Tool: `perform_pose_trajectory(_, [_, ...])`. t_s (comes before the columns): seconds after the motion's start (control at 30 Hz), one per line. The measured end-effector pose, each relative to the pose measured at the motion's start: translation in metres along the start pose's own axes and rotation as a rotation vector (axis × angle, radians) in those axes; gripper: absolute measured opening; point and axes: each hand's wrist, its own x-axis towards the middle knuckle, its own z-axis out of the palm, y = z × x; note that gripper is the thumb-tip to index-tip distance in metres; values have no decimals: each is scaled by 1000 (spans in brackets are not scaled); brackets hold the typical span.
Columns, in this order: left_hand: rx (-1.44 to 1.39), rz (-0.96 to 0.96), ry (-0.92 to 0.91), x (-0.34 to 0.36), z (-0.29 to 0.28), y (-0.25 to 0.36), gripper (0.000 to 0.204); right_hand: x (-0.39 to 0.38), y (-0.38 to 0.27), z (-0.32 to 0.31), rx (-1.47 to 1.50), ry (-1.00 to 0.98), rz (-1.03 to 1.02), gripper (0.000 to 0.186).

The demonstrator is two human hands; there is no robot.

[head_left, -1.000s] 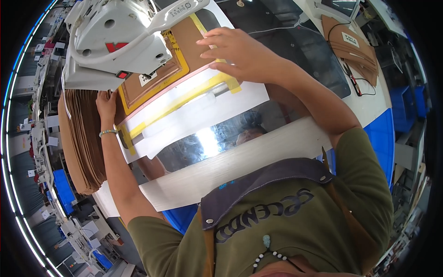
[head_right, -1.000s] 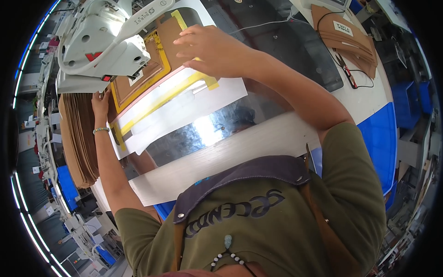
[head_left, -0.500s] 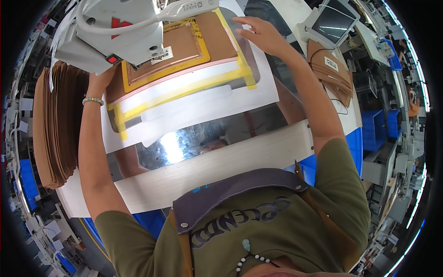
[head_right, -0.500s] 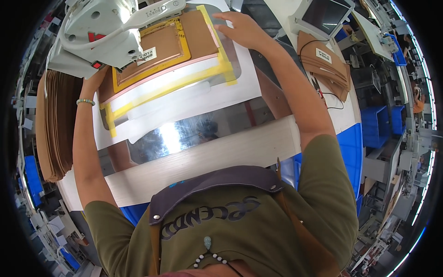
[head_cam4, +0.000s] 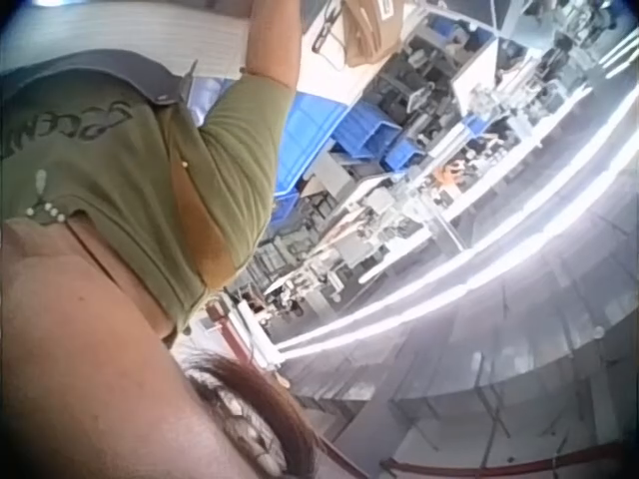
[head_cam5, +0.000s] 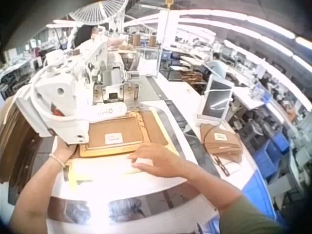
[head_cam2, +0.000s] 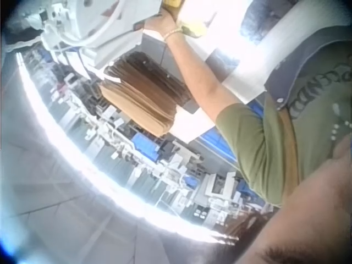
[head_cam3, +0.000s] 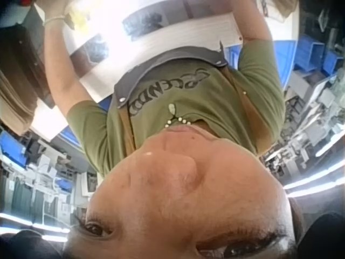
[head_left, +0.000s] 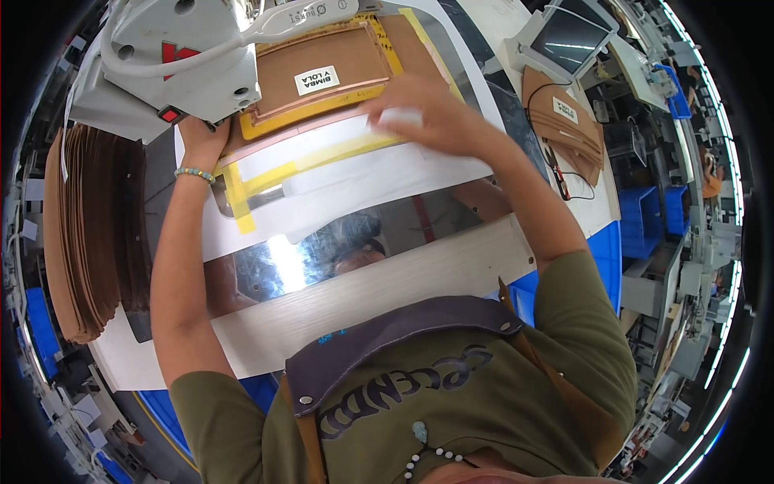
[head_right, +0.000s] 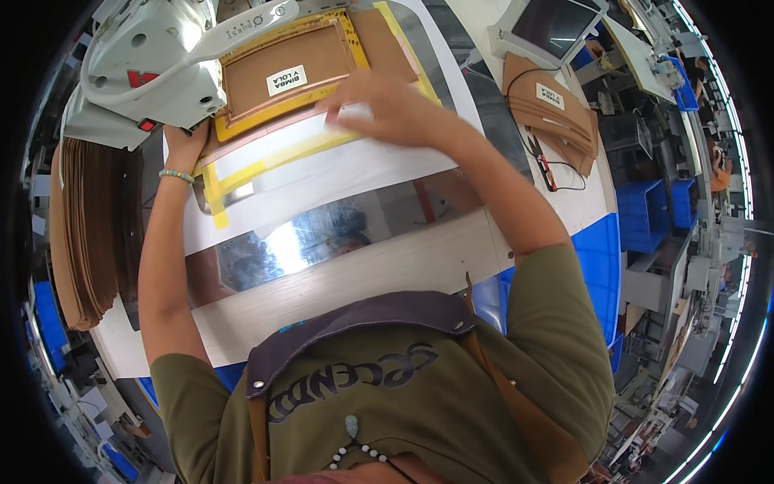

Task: Operating a specialized sewing machine to assemble and finish brown leather bags.

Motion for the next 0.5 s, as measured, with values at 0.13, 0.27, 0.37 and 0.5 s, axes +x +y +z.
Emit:
perform_pose_trajectory(0.13, [127, 35, -74, 4, -18, 8, 24, -13, -39, 32, 23, -87, -176, 27])
perform_pose_trajectory(0.27, [370, -1, -106, -1, -54, 23, 22, -16, -41, 43, -71, -135, -155, 33])
perform_pose_trajectory(0.37, [492, -304, -198, -16, -123, 23, 27, -18, -39, 44, -60, -116, -141, 34])
perform_pose_trajectory(0.5, [178, -504, -340, -82, -227, 46, 24, -16, -43, 47, -83, -55, -141, 35])
